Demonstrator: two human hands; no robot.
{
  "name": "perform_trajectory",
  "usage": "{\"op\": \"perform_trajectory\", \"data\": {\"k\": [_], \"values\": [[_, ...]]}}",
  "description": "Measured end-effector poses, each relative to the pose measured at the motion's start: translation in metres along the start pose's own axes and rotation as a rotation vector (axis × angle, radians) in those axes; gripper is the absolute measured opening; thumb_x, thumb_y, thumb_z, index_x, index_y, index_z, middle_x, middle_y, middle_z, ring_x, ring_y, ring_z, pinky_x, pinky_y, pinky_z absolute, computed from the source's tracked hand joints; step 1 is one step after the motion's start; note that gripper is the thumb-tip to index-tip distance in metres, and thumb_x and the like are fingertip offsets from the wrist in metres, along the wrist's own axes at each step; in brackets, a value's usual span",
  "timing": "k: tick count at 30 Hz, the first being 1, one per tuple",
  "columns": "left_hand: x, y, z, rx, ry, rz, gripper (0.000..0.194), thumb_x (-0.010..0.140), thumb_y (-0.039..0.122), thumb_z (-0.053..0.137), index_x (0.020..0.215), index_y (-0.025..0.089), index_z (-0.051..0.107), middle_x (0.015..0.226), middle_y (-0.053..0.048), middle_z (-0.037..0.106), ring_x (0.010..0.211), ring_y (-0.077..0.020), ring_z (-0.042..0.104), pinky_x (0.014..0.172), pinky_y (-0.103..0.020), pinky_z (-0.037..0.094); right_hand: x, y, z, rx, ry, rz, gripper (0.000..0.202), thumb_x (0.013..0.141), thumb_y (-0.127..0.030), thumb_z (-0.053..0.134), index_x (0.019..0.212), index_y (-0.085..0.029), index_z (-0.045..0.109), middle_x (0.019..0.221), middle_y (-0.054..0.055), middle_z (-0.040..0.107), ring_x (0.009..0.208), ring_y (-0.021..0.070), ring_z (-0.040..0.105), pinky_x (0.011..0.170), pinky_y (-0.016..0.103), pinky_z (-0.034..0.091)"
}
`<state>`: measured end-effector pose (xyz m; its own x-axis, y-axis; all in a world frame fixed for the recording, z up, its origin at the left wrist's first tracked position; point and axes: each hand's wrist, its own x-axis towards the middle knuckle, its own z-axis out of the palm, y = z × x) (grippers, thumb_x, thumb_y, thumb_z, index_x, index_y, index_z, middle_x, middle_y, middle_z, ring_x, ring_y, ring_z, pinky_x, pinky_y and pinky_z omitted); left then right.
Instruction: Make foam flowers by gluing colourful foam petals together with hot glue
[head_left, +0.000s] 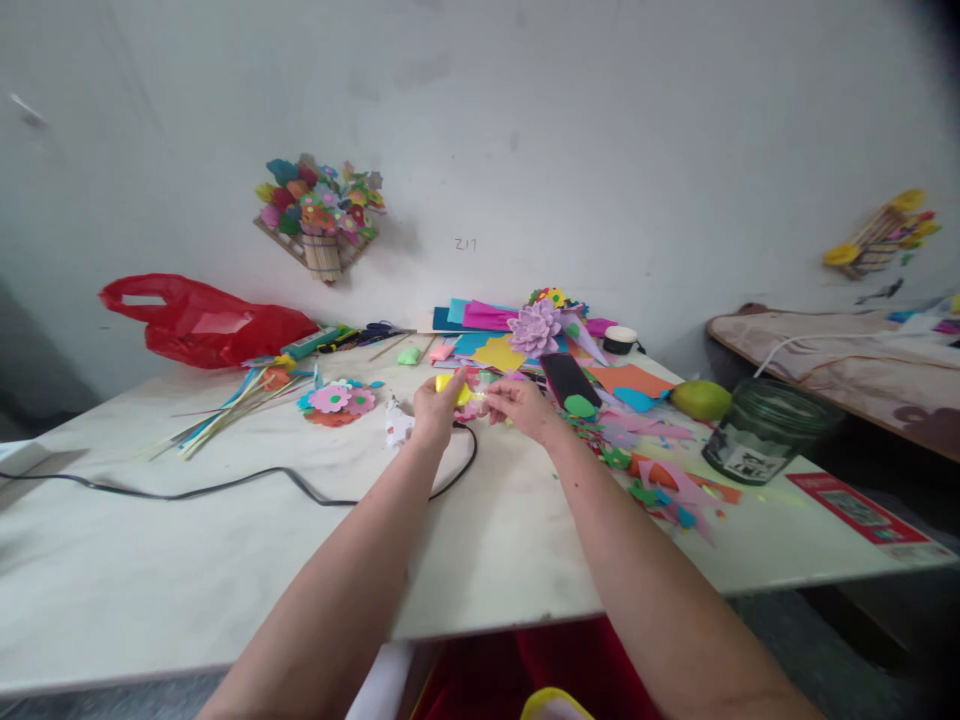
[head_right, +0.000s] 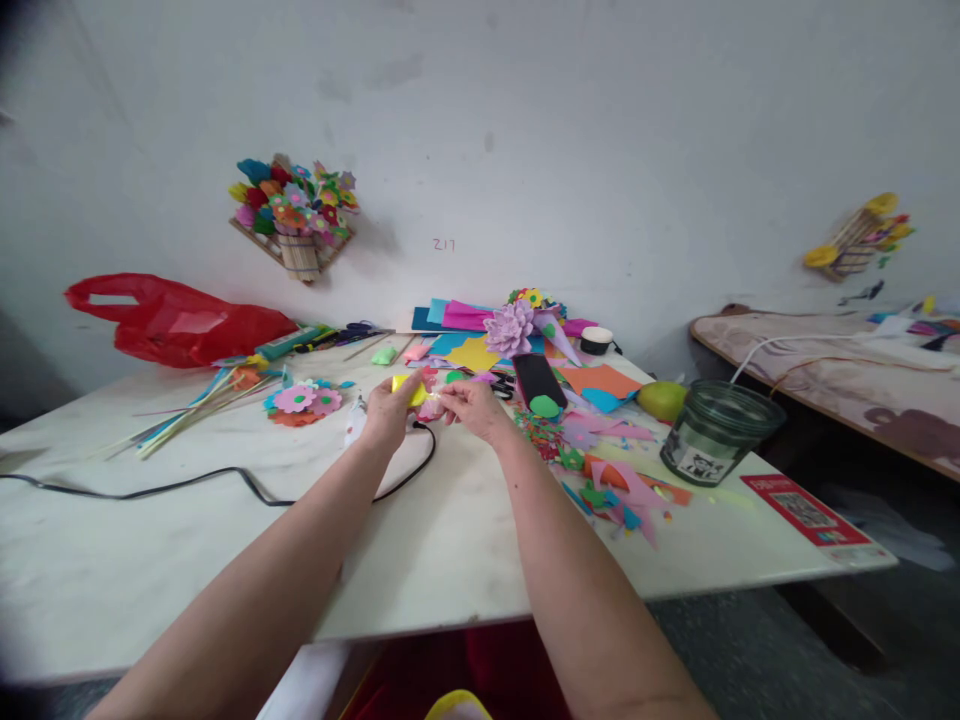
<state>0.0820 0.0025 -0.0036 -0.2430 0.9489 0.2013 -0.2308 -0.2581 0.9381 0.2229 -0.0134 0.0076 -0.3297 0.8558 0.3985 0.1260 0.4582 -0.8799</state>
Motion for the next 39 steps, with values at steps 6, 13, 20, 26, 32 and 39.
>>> {"op": "perform_trajectory", "data": {"k": [6, 13, 20, 26, 32, 39], "values": [[0.002, -0.003, -0.001, 0.014, -0.031, 0.039, 0.036, 0.058, 0.047, 0.067, 0.063, 0.015, 0.050, 0.048, 0.004, 0.047, 0.040, -0.0068, 0.041, 0.040, -0.019, 0.034, -0.002, -0.003, -0.002, 0.185, -0.086, 0.120, 0.030, 0.072, -0.043, 0.054, 0.071, -0.013, 0.059, 0.067, 0.005, 0.066, 0.050, 0.0102, 0.056, 0.048, 0.023, 0.042], [0.004, -0.004, -0.002, 0.013, -0.018, 0.032, 0.036, 0.058, 0.047, 0.067, 0.062, 0.015, 0.050, 0.047, 0.003, 0.048, 0.040, -0.0075, 0.043, 0.039, -0.019, 0.033, -0.003, 0.001, -0.006, 0.298, 0.001, 0.137, 0.022, 0.069, -0.036, 0.059, 0.070, -0.014, 0.058, 0.061, 0.003, 0.064, 0.046, 0.0093, 0.054, 0.045, 0.021, 0.040], [0.005, -0.005, -0.002, -0.016, -0.017, 0.030, 0.037, 0.056, 0.047, 0.068, 0.063, 0.015, 0.050, 0.048, 0.003, 0.048, 0.039, -0.0071, 0.043, 0.038, -0.019, 0.033, -0.001, 0.005, -0.013, 0.555, 0.124, 0.116, 0.023, 0.063, -0.029, 0.065, 0.080, -0.015, 0.059, 0.071, 0.003, 0.066, 0.052, 0.0106, 0.056, 0.053, 0.026, 0.046], [0.006, -0.004, -0.002, -0.023, -0.005, 0.022, 0.038, 0.055, 0.047, 0.068, 0.064, 0.014, 0.051, 0.051, 0.002, 0.049, 0.041, -0.0077, 0.045, 0.039, -0.019, 0.035, 0.001, 0.007, -0.012, 0.566, 0.146, 0.139, 0.026, 0.057, -0.029, 0.071, 0.075, -0.014, 0.061, 0.067, 0.000, 0.061, 0.051, 0.0072, 0.052, 0.052, 0.023, 0.044], [0.007, -0.007, -0.004, -0.020, 0.009, 0.049, 0.038, 0.056, 0.047, 0.068, 0.066, 0.014, 0.052, 0.052, 0.002, 0.050, 0.043, -0.0078, 0.046, 0.041, -0.020, 0.037, 0.002, 0.014, -0.013, 0.492, 0.145, 0.215, 0.028, 0.059, -0.037, 0.071, 0.063, -0.014, 0.056, 0.056, -0.003, 0.054, 0.041, 0.0055, 0.045, 0.038, 0.020, 0.035], [0.006, -0.006, -0.003, -0.041, 0.000, 0.052, 0.040, 0.055, 0.048, 0.068, 0.066, 0.014, 0.052, 0.052, 0.003, 0.049, 0.044, -0.0080, 0.047, 0.041, -0.020, 0.039, 0.003, 0.017, -0.014, 0.421, 0.197, 0.219, 0.026, 0.054, -0.029, 0.074, 0.070, -0.013, 0.061, 0.065, 0.001, 0.062, 0.045, 0.0056, 0.049, 0.045, 0.021, 0.042]]}}
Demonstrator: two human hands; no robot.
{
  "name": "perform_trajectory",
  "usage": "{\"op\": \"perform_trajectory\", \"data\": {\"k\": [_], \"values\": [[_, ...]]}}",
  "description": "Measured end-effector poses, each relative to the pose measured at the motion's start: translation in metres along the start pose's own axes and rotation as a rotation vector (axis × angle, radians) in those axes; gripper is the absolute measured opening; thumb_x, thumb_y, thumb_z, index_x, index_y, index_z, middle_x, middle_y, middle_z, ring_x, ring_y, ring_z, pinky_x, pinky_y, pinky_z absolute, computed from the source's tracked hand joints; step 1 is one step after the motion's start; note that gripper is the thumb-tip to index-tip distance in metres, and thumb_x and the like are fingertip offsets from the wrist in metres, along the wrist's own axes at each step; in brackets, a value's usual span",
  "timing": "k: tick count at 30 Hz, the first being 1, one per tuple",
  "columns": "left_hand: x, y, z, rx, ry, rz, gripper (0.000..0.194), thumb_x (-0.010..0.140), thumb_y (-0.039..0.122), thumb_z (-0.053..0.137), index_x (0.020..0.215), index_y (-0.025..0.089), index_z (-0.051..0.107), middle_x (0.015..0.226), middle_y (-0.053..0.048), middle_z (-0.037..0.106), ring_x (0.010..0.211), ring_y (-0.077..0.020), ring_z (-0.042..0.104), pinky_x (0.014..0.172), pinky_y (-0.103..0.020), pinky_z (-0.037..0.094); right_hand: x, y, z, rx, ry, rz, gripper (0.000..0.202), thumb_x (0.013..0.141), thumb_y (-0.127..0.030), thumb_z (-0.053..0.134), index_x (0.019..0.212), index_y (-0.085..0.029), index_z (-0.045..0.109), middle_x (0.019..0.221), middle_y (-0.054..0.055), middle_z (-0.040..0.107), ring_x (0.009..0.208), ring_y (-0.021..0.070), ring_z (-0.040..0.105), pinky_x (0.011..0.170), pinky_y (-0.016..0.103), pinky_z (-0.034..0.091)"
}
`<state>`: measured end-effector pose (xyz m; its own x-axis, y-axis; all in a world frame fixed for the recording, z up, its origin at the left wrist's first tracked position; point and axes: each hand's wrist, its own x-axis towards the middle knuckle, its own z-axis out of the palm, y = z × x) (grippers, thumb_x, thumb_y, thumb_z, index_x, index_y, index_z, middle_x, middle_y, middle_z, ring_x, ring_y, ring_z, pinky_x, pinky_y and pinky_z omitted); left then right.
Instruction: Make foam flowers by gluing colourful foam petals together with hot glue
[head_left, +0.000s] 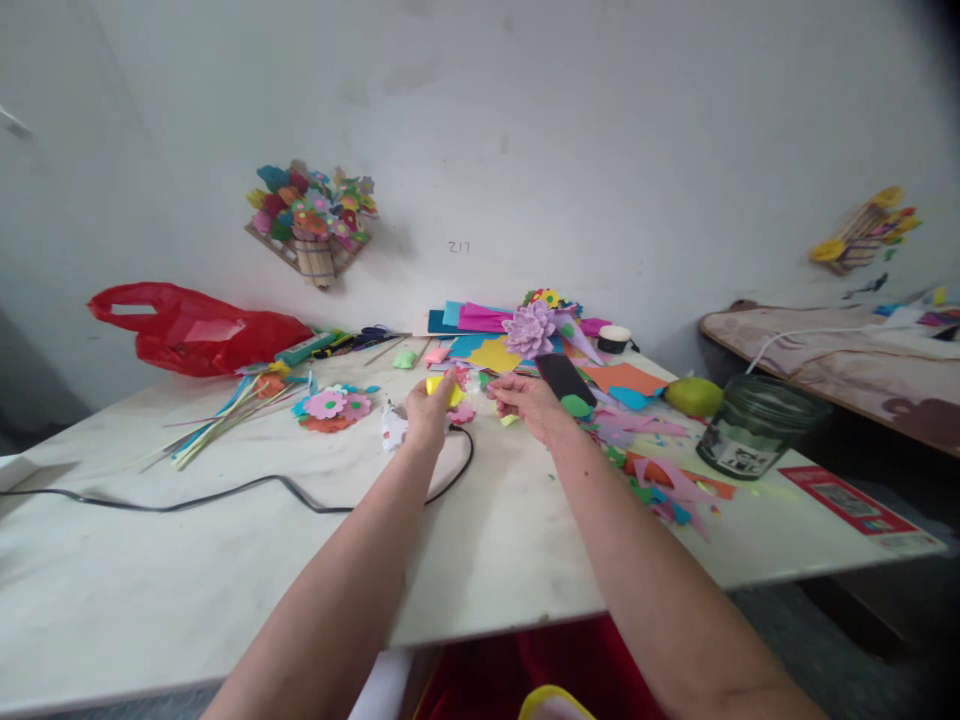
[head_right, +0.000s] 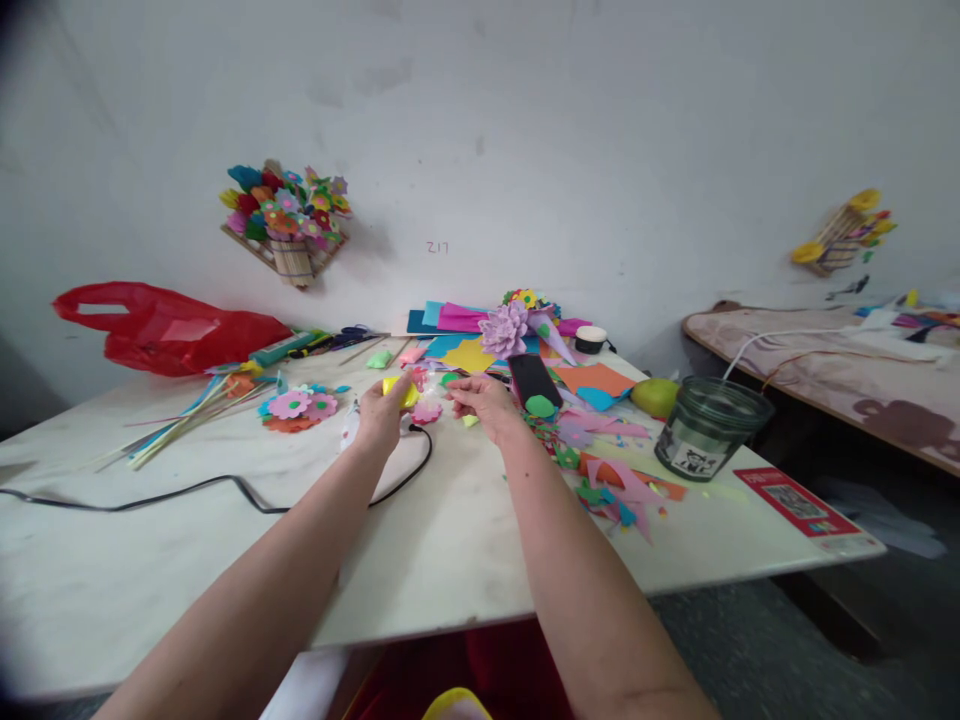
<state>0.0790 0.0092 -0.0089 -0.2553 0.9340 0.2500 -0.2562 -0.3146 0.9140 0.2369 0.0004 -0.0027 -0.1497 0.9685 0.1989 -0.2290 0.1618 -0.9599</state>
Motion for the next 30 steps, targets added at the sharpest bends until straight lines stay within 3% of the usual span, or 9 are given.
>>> {"op": "perform_trajectory", "data": {"k": [5, 14, 20, 25, 30], "values": [[-0.0010, 0.0003, 0.0003, -0.004, -0.014, 0.006, 0.039, 0.056, 0.048, 0.068, 0.067, 0.014, 0.053, 0.054, 0.002, 0.051, 0.046, -0.0084, 0.048, 0.042, -0.020, 0.040, -0.0007, 0.0013, -0.0005, -0.045, -0.022, -0.023, 0.029, 0.063, -0.039, 0.067, 0.060, -0.014, 0.055, 0.051, -0.003, 0.052, 0.038, 0.0052, 0.042, 0.035, 0.020, 0.033], [-0.0047, 0.0020, 0.0042, 0.088, -0.034, 0.027, 0.037, 0.057, 0.048, 0.067, 0.065, 0.014, 0.052, 0.050, 0.003, 0.048, 0.043, -0.0077, 0.044, 0.039, -0.019, 0.036, -0.0036, -0.0018, 0.0014, -0.094, -0.132, 0.028, 0.028, 0.060, -0.034, 0.069, 0.075, -0.012, 0.062, 0.055, -0.003, 0.055, 0.037, 0.0043, 0.041, 0.034, 0.019, 0.033], [-0.0051, 0.0014, 0.0062, 0.119, -0.057, 0.030, 0.037, 0.057, 0.048, 0.067, 0.063, 0.014, 0.052, 0.051, 0.003, 0.049, 0.045, -0.0079, 0.045, 0.041, -0.018, 0.036, -0.0012, 0.0000, -0.0011, -0.126, -0.130, -0.005, 0.021, 0.062, -0.032, 0.065, 0.064, -0.011, 0.060, 0.053, -0.002, 0.056, 0.035, 0.0038, 0.040, 0.032, 0.018, 0.031], [-0.0041, 0.0029, 0.0042, 0.132, -0.034, 0.039, 0.037, 0.058, 0.048, 0.066, 0.064, 0.014, 0.053, 0.050, 0.003, 0.050, 0.044, -0.0085, 0.045, 0.040, -0.019, 0.036, -0.0025, -0.0038, -0.0028, -0.076, -0.153, 0.027, 0.025, 0.063, -0.034, 0.065, 0.073, -0.011, 0.062, 0.053, -0.003, 0.054, 0.035, 0.0035, 0.039, 0.033, 0.018, 0.032], [-0.0033, 0.0007, 0.0040, 0.126, -0.043, 0.041, 0.037, 0.058, 0.049, 0.066, 0.063, 0.015, 0.053, 0.049, 0.003, 0.048, 0.043, -0.0080, 0.045, 0.039, -0.018, 0.035, -0.0012, 0.0000, -0.0021, -0.111, -0.163, 0.029, 0.021, 0.062, -0.030, 0.066, 0.068, -0.011, 0.060, 0.052, -0.003, 0.055, 0.034, 0.0035, 0.038, 0.032, 0.018, 0.031]]}}
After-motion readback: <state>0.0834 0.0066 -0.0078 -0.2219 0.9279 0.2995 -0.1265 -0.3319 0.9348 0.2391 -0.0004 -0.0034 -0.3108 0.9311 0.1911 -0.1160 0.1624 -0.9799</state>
